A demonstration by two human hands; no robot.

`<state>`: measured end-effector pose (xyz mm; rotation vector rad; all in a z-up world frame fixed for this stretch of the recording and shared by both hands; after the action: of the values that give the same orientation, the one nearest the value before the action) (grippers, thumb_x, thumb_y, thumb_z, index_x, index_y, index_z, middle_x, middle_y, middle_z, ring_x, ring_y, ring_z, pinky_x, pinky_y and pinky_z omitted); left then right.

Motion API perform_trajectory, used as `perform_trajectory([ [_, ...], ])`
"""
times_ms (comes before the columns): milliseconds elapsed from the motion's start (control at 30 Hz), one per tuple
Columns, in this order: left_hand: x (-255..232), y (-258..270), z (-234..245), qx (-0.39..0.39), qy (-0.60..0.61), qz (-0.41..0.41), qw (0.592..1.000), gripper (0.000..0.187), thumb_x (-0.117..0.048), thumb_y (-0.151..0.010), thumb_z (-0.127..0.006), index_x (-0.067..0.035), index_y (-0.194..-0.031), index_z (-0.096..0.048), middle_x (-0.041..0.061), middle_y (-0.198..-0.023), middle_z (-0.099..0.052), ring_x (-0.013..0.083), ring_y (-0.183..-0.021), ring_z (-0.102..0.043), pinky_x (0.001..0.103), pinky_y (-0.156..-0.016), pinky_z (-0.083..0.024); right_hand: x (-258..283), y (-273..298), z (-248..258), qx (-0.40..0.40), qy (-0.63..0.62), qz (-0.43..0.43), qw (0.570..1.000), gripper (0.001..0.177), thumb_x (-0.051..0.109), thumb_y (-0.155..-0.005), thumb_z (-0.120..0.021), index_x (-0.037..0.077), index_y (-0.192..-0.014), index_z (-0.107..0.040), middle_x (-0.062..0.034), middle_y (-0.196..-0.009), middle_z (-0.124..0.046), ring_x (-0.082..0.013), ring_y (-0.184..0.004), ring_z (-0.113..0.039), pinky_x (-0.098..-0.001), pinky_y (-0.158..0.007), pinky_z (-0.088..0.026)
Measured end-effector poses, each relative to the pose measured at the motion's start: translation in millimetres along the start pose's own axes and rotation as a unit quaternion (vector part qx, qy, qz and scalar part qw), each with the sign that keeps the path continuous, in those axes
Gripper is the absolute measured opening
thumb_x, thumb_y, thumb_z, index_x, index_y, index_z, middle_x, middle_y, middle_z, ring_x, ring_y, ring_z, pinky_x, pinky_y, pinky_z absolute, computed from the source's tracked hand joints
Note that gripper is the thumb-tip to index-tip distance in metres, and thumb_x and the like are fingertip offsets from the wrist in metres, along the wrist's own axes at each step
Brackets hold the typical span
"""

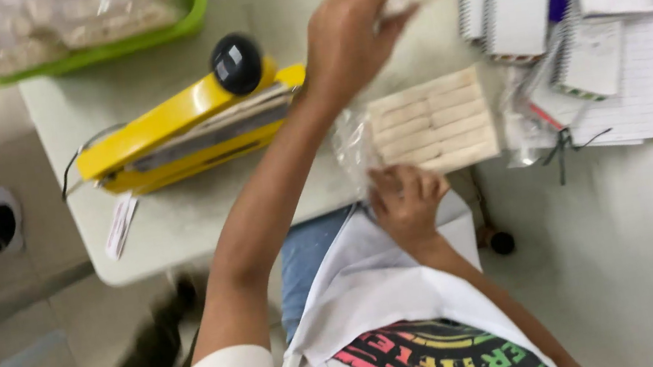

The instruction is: The person seals bags of packaged food items using a benchtop heat sealer, handling bags of different sizes and placing them into baskets.

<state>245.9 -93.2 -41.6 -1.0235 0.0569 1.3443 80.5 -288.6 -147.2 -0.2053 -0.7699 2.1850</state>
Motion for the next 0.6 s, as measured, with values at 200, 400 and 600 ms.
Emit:
perform_trajectory([
  [200,118.7,-2.0,-121.2,-0.018,-0.113,-0.002,0.993,0.055,0.017,-0.071,-0.054,-0.014,-0.115,-0.066,0.012,-0.113,-0.076,0.0358,-0.118,-0.065,0.048,-0.092,-0.054,8.7,-5.7,-6.6,-0.084,0.003,0.015,0.996,0.029,0.033,-0.103,-0.073,0.034,-0.132,-0.071,0.0039,-0.107,-0.063,-0.0195,-0.100,-0.052,-0.0415,-0.086,-0.031],
  [400,88.6,27.0,-84.4,0.210,-0.137,0.097,0.963,0.043,0.000,-0.079,-0.057,-0.014,-0.119,-0.067,0.011,-0.130,-0.063,0.0366,-0.122,-0.051,0.055,-0.101,-0.038,13.4,-8.0,-19.1,-0.115,0.000,0.024,0.993,0.027,0.045,-0.108,-0.057,0.038,-0.130,-0.069,0.0063,-0.109,-0.064,-0.0177,-0.102,-0.046,-0.0394,-0.086,-0.028],
  [600,-11.7,88.0,59.5,0.144,0.126,0.031,0.981,0.033,-0.013,-0.094,-0.075,-0.009,-0.125,-0.067,0.019,-0.124,-0.068,0.0432,-0.124,-0.059,0.055,-0.107,-0.046,-6.1,8.6,-15.9,-0.134,-0.021,0.069,0.988,0.031,0.031,-0.102,-0.054,0.026,-0.123,-0.076,-0.0064,-0.121,-0.065,-0.0284,-0.115,-0.051,-0.0499,-0.102,-0.032],
])
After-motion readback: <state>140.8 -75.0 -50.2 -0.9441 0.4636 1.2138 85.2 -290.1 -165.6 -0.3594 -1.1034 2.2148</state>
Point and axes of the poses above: each hand's wrist, its own y-axis away from the middle knuckle, its own z-axis out of the back of the hand, x = y × z, the point moved 3 cm from there along -y, towards the middle knuckle
